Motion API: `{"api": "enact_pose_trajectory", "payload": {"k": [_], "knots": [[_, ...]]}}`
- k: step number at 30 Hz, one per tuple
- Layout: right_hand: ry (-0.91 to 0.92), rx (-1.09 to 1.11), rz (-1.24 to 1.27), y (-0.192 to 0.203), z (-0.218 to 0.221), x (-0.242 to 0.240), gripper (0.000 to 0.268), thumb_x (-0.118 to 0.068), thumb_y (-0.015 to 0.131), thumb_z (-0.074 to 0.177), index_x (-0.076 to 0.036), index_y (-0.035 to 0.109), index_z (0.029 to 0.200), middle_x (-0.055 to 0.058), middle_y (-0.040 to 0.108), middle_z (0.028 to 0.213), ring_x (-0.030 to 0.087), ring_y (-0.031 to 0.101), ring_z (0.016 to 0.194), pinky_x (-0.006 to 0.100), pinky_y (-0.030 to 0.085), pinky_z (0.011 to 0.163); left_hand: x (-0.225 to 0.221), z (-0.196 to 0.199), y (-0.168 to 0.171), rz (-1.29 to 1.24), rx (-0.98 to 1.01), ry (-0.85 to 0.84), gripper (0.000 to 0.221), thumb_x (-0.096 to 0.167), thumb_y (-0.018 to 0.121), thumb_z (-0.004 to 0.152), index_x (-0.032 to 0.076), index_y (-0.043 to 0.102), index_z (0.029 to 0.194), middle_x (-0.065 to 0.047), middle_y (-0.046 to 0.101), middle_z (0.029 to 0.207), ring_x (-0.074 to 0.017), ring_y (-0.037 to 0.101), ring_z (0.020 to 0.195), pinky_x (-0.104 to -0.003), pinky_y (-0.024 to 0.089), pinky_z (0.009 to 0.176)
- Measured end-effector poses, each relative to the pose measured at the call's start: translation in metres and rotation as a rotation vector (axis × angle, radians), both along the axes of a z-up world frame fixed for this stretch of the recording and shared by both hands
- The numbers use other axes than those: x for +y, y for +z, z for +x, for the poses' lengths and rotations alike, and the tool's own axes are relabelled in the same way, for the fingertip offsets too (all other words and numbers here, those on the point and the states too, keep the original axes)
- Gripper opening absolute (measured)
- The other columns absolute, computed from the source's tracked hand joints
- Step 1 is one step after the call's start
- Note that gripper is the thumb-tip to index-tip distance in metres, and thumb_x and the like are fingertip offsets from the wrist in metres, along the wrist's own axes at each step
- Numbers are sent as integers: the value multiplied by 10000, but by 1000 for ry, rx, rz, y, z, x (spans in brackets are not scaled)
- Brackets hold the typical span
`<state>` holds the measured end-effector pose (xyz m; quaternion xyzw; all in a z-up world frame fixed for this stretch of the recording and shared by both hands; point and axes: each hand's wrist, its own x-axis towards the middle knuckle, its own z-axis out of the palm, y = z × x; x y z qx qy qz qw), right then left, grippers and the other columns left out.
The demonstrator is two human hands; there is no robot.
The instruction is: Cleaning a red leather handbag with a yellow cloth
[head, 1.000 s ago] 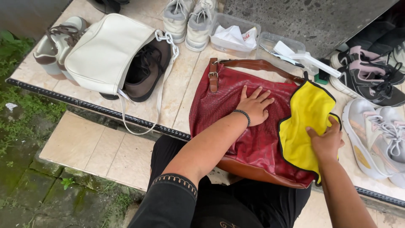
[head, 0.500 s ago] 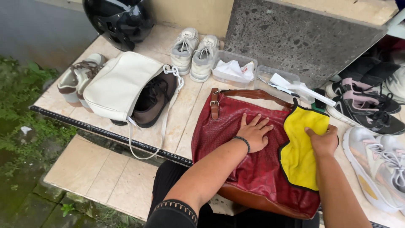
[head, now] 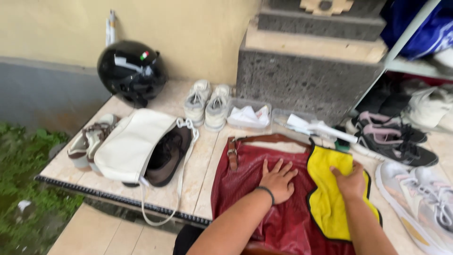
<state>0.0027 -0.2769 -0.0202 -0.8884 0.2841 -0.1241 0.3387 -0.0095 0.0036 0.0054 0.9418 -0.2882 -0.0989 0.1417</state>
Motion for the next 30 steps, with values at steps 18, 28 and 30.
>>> {"api": "enact_pose_trajectory", "payload": {"k": [18,28,30], "knots": [[-3,64,-86,-27,9,-8,684,-419,775,915,-61,452,1402,336,631,1295,525,578,1249,618,453,1054,0,5,-1,28,-9,-13,628,401,315,977,303,354,1596,12,247,1718,-264,88,1611,-690,-41,1231],[156,269,-149,16,-35,0,860,-531,755,866,-62,372,1477,294,597,1375,532,553,1235,534,420,1010,-3,8,6,-6,103,44,633,399,312,944,339,353,1572,72,213,1704,-207,82,1592,-679,-80,1212],[125,177,-144,8,-37,-2,806,-457,837,864,-52,412,1416,279,630,1296,481,587,1176,529,438,971,-3,7,4,-13,63,43,623,390,323,940,344,376,1559,76,234,1697,-204,98,1588,-682,-75,1212]]}}
